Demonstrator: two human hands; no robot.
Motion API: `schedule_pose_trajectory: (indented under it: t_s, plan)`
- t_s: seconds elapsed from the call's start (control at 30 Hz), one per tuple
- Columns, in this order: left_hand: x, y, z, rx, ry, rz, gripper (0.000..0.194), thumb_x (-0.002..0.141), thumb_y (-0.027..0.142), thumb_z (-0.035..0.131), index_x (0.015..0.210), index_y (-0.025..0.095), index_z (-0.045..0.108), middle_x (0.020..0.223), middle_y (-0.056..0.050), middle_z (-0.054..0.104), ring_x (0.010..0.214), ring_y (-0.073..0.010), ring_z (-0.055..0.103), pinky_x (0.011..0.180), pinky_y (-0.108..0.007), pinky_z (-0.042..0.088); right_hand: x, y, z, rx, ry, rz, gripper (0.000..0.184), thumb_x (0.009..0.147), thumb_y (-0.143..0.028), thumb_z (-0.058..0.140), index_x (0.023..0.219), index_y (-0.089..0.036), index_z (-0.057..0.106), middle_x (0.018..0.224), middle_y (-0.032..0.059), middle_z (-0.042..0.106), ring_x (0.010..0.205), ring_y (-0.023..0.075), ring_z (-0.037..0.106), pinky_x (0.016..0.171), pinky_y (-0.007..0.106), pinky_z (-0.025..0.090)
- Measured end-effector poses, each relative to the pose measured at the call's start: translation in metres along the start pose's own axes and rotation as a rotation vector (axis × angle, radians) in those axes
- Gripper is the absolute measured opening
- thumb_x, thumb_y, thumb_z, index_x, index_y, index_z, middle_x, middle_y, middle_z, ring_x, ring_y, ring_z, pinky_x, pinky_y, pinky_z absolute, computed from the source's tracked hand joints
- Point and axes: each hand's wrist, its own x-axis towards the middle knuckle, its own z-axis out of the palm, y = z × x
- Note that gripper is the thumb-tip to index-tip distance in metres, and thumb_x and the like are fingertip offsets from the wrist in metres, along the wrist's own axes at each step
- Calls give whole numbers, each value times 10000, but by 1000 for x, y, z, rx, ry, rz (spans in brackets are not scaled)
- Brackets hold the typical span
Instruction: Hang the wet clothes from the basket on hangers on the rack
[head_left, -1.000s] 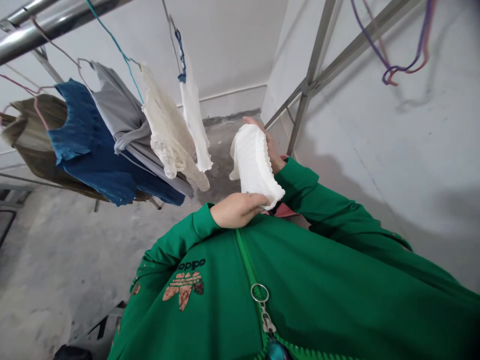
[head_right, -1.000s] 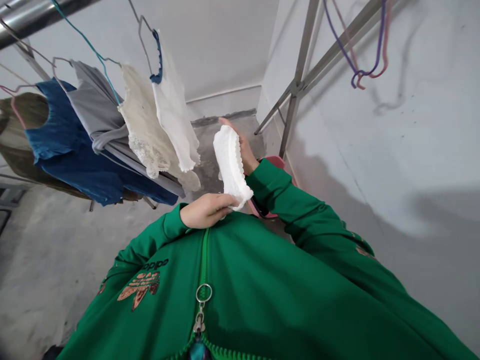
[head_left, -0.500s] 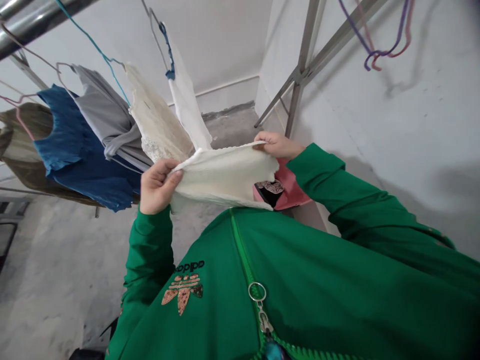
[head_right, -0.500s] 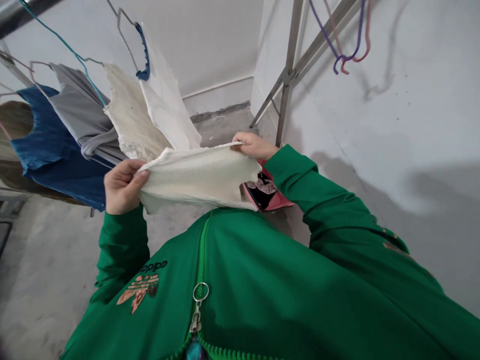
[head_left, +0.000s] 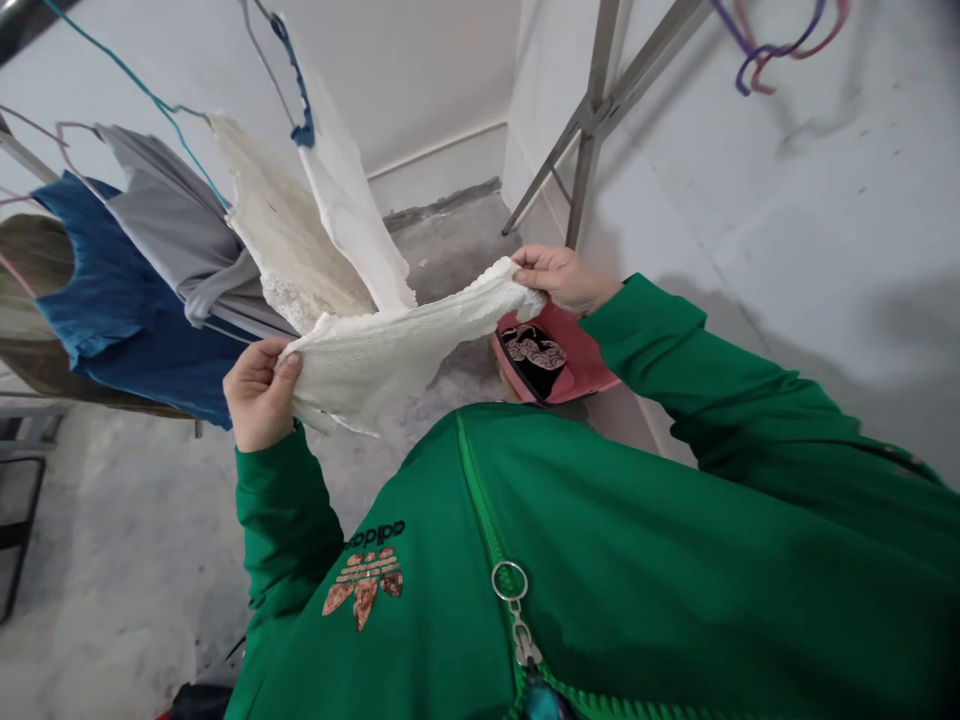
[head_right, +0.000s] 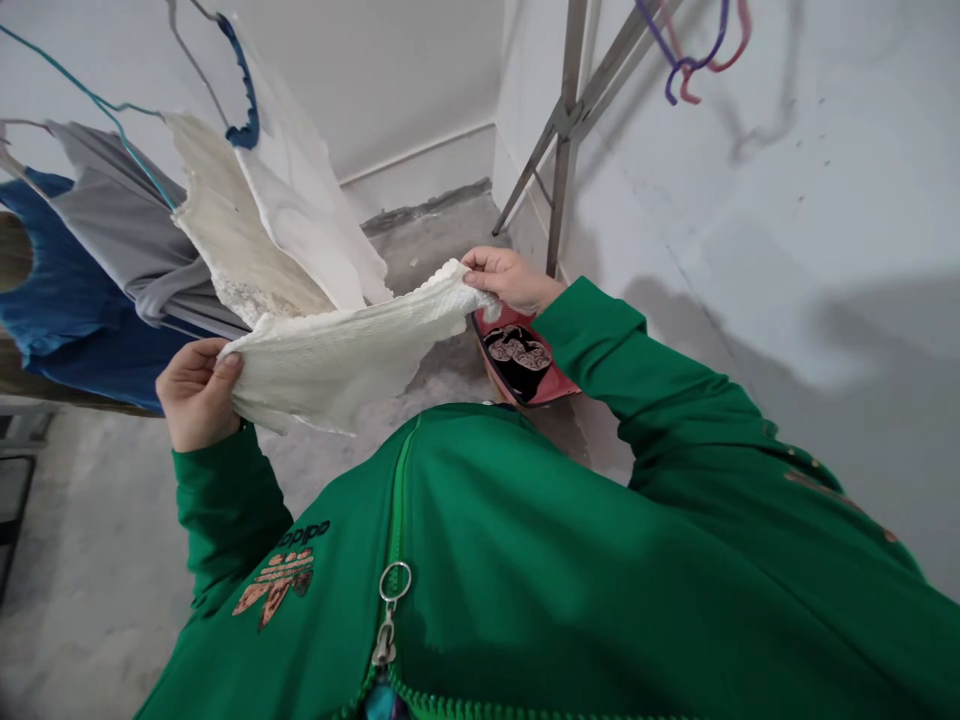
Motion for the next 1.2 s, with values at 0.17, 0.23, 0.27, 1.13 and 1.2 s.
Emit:
schedule_pose_trajectory:
  t_s: [0.17, 0.23, 0.27, 1.13, 1.2]
  plan:
    - [-1, -16, 0, 178, -13, 7, 216, 758, 369, 688, 844, 171, 674, 681, 12, 623, 573, -89, 523, 537, -223, 393, 1, -10, 11, -25, 64, -103, 357, 827, -548, 590, 887, -203, 520, 729, 2, 517, 619, 116, 474, 559, 259, 413]
    - [-1, -21, 1, 242, -6, 26, 193, 777, 354, 664, 830, 169, 669, 679, 10, 617, 587, -95, 523, 551, -226, 396, 2, -15, 11, -59, 71, -139, 462, 802, -662, 567, 909, -217, 503, 720, -5, 472, 619, 119, 448, 572, 271, 411]
    - [-1, -23, 1, 268, 1, 32, 182, 783, 349, 654, 811, 169, 661, 670, 12, 609, 583, -95, 515, 549, -226, 391, 2, -17, 10, -74, 55, -156, 519, 759, -708, 586, 919, -224, 487, 730, -6, 466, 632, 123, 450, 588, 280, 418]
    - [-1, -39, -3, 333, -40, 78, 145, 844, 320, 577, 787, 187, 581, 685, 17, 520, 635, -113, 461, 604, -242, 360, -3, -30, 2, -594, -7, -554, 231, 900, -415, 465, 790, -214, 432, 1187, 132, 511, 1157, 257, 501, 984, 482, 415]
    - [-1, -38, -2, 311, -59, 126, 166, 865, 337, 551, 779, 194, 558, 737, -1, 535, 691, -134, 489, 654, -261, 390, -3, -32, 5, -552, 167, -578, 234, 932, -428, 429, 817, -224, 422, 1077, 118, 545, 1054, 228, 537, 950, 436, 435]
